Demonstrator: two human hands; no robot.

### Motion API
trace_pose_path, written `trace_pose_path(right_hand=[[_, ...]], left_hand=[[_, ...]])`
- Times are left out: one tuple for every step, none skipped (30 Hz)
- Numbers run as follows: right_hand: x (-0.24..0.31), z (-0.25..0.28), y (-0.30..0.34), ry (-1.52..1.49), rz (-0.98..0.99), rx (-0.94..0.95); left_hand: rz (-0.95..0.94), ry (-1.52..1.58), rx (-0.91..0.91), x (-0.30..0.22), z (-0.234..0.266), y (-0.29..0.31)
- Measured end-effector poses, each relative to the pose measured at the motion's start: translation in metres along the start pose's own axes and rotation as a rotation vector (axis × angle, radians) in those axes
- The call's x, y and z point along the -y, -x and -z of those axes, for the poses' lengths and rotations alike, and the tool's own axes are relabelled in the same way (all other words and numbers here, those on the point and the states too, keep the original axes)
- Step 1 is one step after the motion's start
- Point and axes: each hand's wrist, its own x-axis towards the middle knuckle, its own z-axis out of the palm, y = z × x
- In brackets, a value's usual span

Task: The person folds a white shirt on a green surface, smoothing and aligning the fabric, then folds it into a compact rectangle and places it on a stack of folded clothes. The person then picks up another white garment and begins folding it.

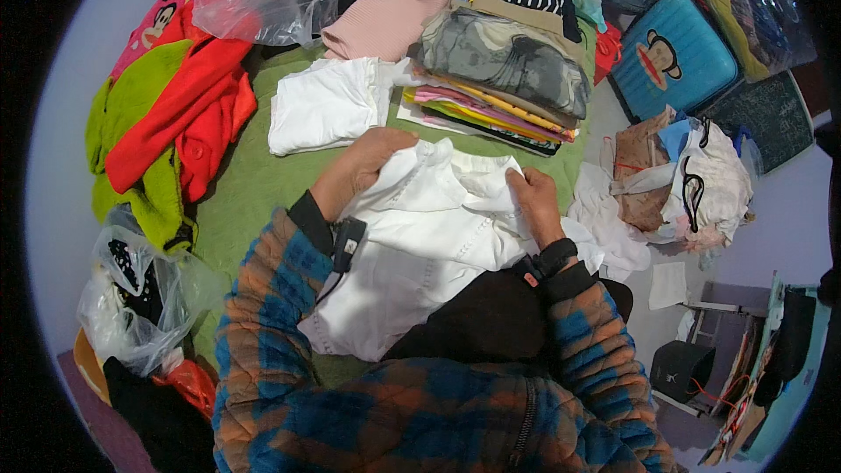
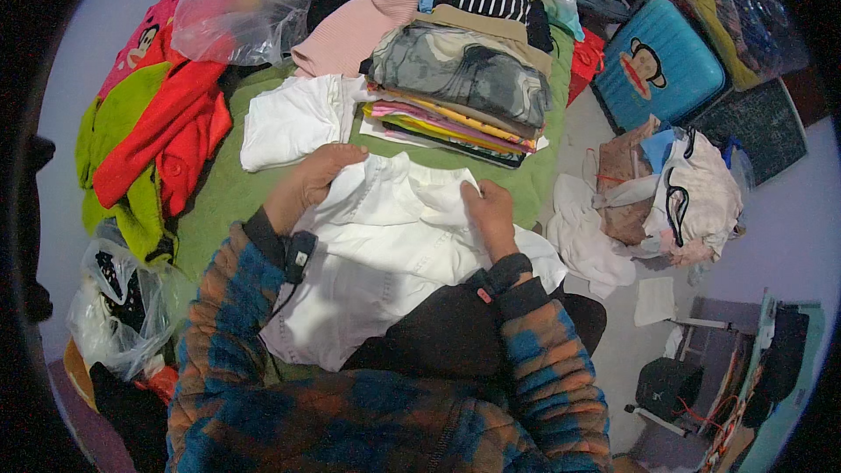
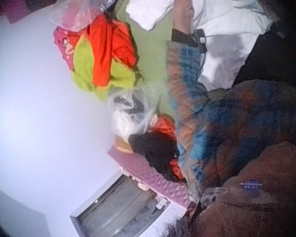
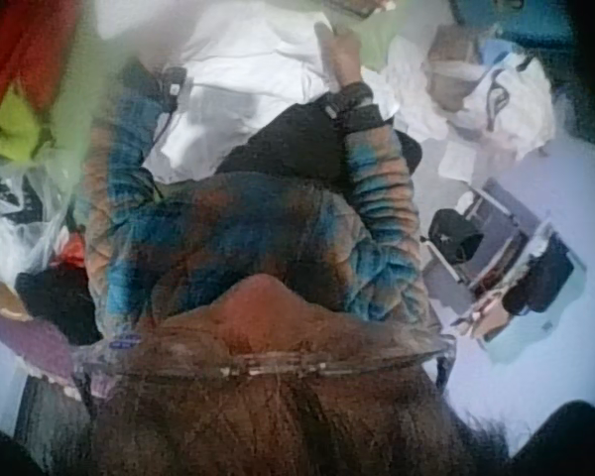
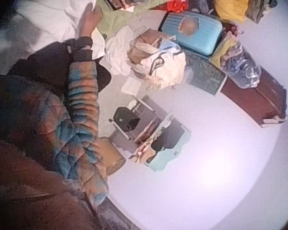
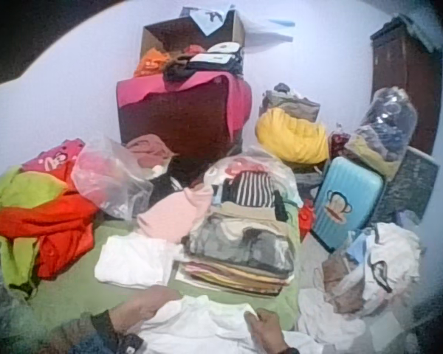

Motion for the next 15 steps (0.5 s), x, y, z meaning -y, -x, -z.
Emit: trace_pose_path(right_hand=[[0.008, -0.004, 0.002, 0.105, 0.117, -0.038], [0.016, -0.010, 0.004, 0.122, 0.160, -0.056], [0.024, -0.016, 0.008, 0.126, 0.219, -0.070], [0.031, -0.023, 0.012, 0.135, 0.259, -0.084], [0.037, -0.027, 0.018, 0.177, 0.250, -0.059], [0.042, -0.031, 0.025, 0.267, 0.267, -0.032], [0.045, -0.038, 0.033, 0.259, 0.269, -0.013], [0.048, -0.044, 0.040, 0.239, 0.288, 0.008], [0.051, -0.047, 0.045, 0.216, 0.328, 0.026], [0.052, -0.048, 0.051, 0.195, 0.346, 0.053], [0.054, -0.049, 0.054, 0.165, 0.350, 0.092], [0.055, -0.049, 0.057, 0.166, 0.374, 0.098], [0.056, -0.049, 0.059, 0.160, 0.385, 0.111], [0.058, -0.048, 0.060, 0.158, 0.373, 0.131], [0.059, -0.047, 0.062, 0.173, 0.397, 0.133]], left_hand=[[-0.076, 0.010, 0.041, 0.007, -0.006, 0.004], [-0.168, 0.036, 0.116, 0.014, -0.012, 0.008], [-0.155, 0.016, 0.107, 0.021, -0.017, 0.011], [-0.159, 0.012, 0.132, 0.028, -0.023, 0.014], [-0.163, 0.010, 0.158, 0.035, -0.028, 0.016], [-0.167, 0.052, 0.184, 0.043, -0.033, 0.020], [-0.148, 0.075, 0.168, 0.051, -0.037, 0.024], [-0.129, 0.100, 0.151, 0.057, -0.040, 0.028], [-0.126, 0.108, 0.140, 0.061, -0.042, 0.033], [-0.124, 0.117, 0.127, 0.065, -0.043, 0.037], [-0.134, 0.131, 0.125, 0.068, -0.044, 0.041], [-0.141, 0.098, 0.102, 0.070, -0.045, 0.045], [-0.160, 0.070, 0.093, 0.071, -0.045, 0.048], [-0.192, 0.048, 0.101, 0.072, -0.045, 0.050], [-0.210, 0.004, 0.081, 0.073, -0.045, 0.052]])
